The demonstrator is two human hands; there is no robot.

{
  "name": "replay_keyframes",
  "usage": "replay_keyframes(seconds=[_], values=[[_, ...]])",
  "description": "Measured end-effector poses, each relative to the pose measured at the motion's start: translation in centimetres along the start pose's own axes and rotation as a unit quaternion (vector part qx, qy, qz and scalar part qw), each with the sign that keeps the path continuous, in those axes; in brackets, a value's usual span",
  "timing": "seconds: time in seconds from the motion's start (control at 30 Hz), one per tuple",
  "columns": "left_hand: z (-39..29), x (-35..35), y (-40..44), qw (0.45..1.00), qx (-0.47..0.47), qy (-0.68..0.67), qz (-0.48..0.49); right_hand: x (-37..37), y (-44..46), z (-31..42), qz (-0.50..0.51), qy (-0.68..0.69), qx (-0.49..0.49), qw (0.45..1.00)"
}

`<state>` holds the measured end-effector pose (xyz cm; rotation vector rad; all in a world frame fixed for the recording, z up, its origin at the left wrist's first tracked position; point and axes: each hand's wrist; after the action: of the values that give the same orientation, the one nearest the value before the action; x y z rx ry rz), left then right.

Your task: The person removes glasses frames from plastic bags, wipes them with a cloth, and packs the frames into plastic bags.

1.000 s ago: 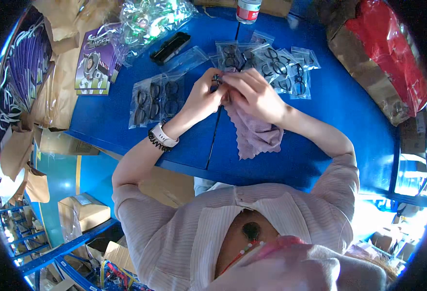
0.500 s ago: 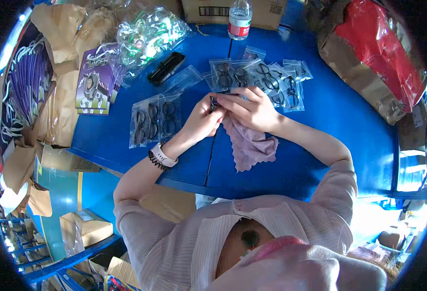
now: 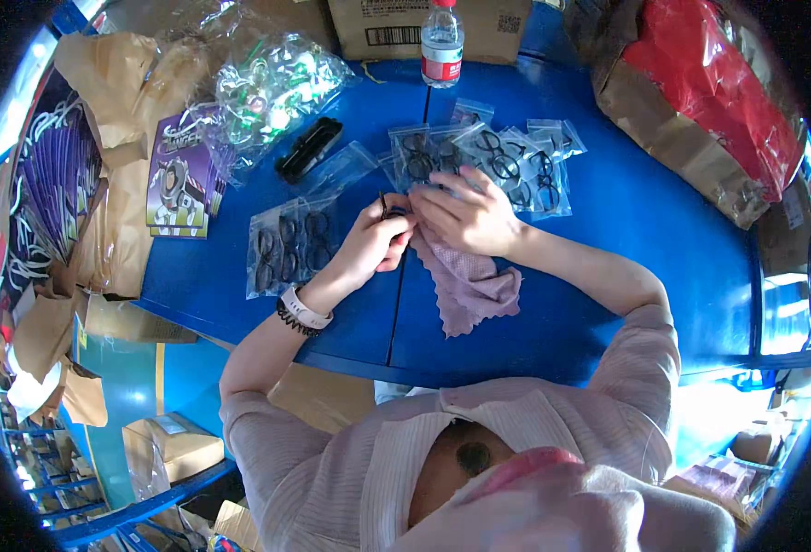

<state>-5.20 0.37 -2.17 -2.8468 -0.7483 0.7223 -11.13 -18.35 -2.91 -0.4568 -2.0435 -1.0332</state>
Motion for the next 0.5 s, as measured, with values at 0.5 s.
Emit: replay_keyframes(seconds=[0.5], values=[[-0.1, 0.2, 0.1, 1.000, -0.001, 0.007, -0.002, -0.3, -0.2, -1.0, -0.012, 0.010, -0.010, 1.000]])
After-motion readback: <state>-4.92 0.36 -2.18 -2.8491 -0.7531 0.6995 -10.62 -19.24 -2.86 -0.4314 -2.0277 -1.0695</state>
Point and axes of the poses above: each hand's wrist, its own y-axis towards the middle knuckle, its own x-axis out of the back of the hand, z = x × y, and after that the axes turned 12 degrees about z, right-handed
